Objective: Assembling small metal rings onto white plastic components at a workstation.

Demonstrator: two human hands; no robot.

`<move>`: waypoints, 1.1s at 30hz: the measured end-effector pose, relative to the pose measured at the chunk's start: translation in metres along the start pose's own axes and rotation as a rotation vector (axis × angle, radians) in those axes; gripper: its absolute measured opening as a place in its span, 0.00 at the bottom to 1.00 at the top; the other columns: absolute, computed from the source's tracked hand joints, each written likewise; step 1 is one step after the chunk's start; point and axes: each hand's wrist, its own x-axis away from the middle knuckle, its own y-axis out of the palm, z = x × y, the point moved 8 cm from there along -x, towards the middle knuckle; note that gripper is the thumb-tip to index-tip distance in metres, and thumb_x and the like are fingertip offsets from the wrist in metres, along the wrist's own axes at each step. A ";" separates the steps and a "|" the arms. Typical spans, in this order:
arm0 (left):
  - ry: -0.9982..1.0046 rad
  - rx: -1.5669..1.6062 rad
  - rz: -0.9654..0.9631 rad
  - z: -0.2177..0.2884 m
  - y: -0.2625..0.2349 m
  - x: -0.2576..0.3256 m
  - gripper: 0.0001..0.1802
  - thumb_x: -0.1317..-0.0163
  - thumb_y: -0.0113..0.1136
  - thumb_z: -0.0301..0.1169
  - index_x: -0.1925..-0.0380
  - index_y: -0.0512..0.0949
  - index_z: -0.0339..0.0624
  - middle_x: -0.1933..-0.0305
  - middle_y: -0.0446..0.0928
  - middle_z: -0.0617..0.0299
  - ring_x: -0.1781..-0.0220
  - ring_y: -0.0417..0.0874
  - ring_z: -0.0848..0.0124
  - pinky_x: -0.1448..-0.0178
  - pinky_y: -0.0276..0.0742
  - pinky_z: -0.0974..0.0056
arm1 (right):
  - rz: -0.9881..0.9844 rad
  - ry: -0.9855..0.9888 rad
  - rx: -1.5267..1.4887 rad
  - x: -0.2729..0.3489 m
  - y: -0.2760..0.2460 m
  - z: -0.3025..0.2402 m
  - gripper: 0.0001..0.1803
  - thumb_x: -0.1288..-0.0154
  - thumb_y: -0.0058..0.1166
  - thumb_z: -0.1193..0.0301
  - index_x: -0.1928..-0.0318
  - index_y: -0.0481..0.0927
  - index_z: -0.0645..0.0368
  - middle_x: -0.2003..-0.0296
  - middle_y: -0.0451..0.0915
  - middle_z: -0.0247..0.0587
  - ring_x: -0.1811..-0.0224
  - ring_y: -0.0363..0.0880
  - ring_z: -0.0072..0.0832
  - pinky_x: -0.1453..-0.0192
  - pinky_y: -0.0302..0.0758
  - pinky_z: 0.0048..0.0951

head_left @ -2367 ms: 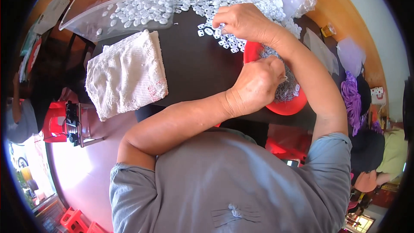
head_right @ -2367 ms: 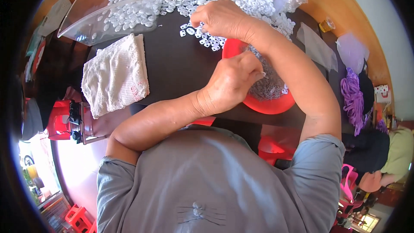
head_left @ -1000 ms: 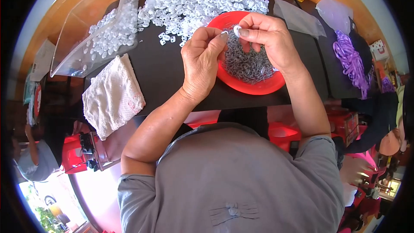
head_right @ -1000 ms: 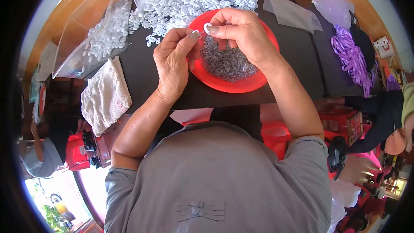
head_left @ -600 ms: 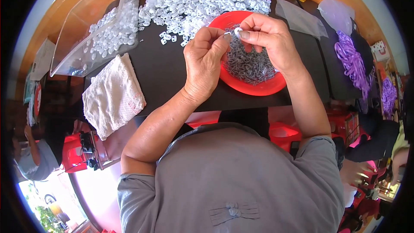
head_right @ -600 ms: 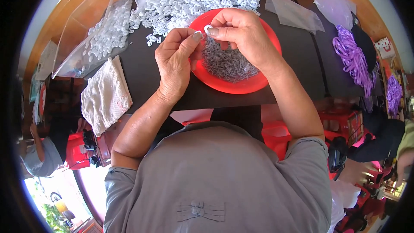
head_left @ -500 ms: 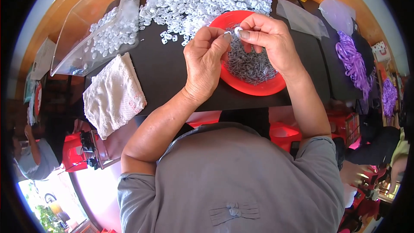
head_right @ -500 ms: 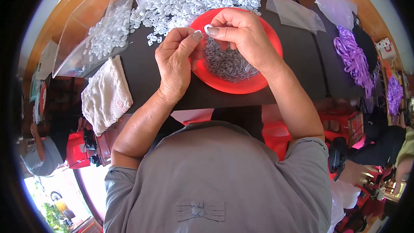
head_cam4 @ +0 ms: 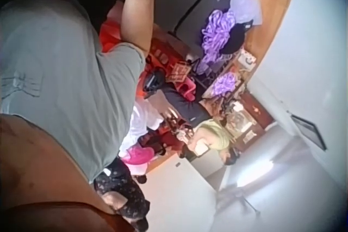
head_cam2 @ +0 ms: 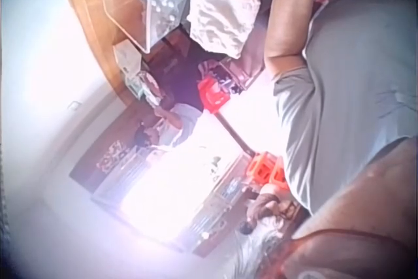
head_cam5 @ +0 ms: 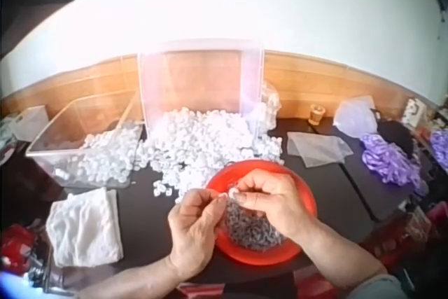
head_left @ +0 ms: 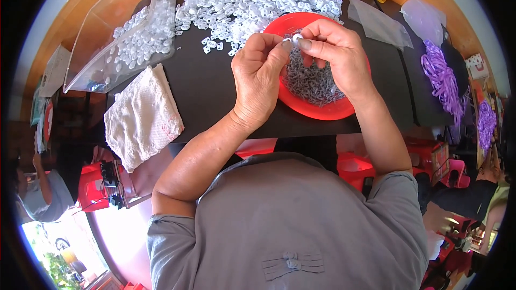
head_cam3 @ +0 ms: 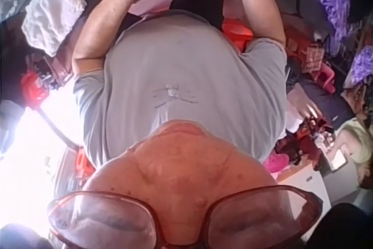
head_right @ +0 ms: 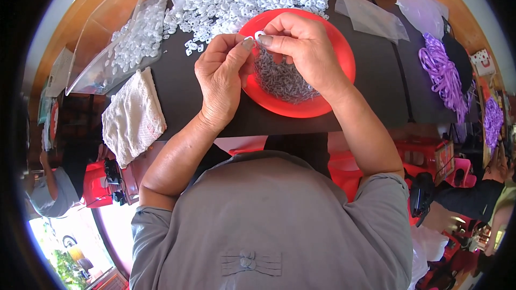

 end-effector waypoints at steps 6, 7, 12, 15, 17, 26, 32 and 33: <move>0.023 -0.013 -0.084 0.007 0.006 -0.002 0.06 0.32 0.58 0.27 0.63 0.77 0.34 0.72 0.78 0.64 0.78 0.72 0.82 0.78 0.65 0.77 | -0.049 -0.024 -0.029 -0.003 -0.003 0.000 0.07 0.37 0.58 0.69 0.63 0.80 0.61 0.73 0.78 0.29 0.74 0.74 0.15 0.72 0.64 0.16; -0.031 0.062 -0.122 0.006 0.009 -0.003 0.06 0.33 0.59 0.26 0.62 0.78 0.34 0.71 0.78 0.63 0.77 0.74 0.80 0.78 0.66 0.76 | -0.059 -0.022 -0.050 -0.003 -0.006 0.000 0.07 0.38 0.59 0.69 0.64 0.81 0.60 0.74 0.78 0.28 0.75 0.74 0.14 0.73 0.64 0.15; -0.089 0.193 -0.275 0.007 0.017 -0.003 0.10 0.38 0.63 0.23 0.57 0.78 0.32 0.66 0.81 0.58 0.74 0.78 0.76 0.77 0.70 0.74 | -0.202 -0.030 -0.119 -0.002 -0.008 -0.001 0.07 0.37 0.57 0.70 0.64 0.81 0.62 0.74 0.79 0.31 0.77 0.74 0.15 0.74 0.63 0.16; -0.043 0.209 -0.339 0.009 0.018 -0.003 0.12 0.41 0.65 0.19 0.56 0.79 0.32 0.68 0.81 0.58 0.73 0.78 0.77 0.75 0.73 0.75 | -0.248 0.038 -0.175 0.002 -0.003 -0.001 0.08 0.36 0.56 0.70 0.64 0.81 0.63 0.75 0.79 0.32 0.78 0.75 0.16 0.75 0.64 0.15; -0.028 0.209 -0.351 0.011 0.019 -0.003 0.13 0.43 0.65 0.17 0.56 0.79 0.31 0.68 0.81 0.57 0.72 0.79 0.75 0.76 0.73 0.75 | -0.243 0.078 -0.208 0.003 -0.002 0.003 0.08 0.35 0.55 0.70 0.64 0.81 0.63 0.76 0.79 0.33 0.78 0.75 0.17 0.75 0.64 0.15; 0.078 0.171 -0.347 0.024 0.023 0.003 0.15 0.46 0.64 0.12 0.57 0.77 0.29 0.67 0.81 0.56 0.66 0.85 0.68 0.58 0.82 0.67 | -0.246 0.137 -0.292 0.007 0.004 0.008 0.12 0.35 0.59 0.66 0.62 0.80 0.65 0.76 0.79 0.33 0.79 0.76 0.17 0.77 0.66 0.14; 0.070 0.173 -0.376 0.029 0.023 0.007 0.13 0.44 0.62 0.11 0.58 0.76 0.29 0.66 0.80 0.54 0.65 0.85 0.65 0.58 0.84 0.64 | -0.265 0.151 -0.347 0.010 0.009 0.005 0.12 0.33 0.57 0.66 0.63 0.81 0.64 0.77 0.79 0.33 0.79 0.76 0.18 0.78 0.63 0.15; 0.069 0.169 -0.380 0.029 0.023 0.008 0.13 0.44 0.62 0.11 0.58 0.76 0.29 0.66 0.80 0.54 0.65 0.85 0.65 0.58 0.84 0.64 | -0.283 0.157 -0.368 0.011 0.010 0.005 0.11 0.33 0.57 0.66 0.64 0.81 0.64 0.77 0.79 0.34 0.80 0.76 0.18 0.79 0.62 0.15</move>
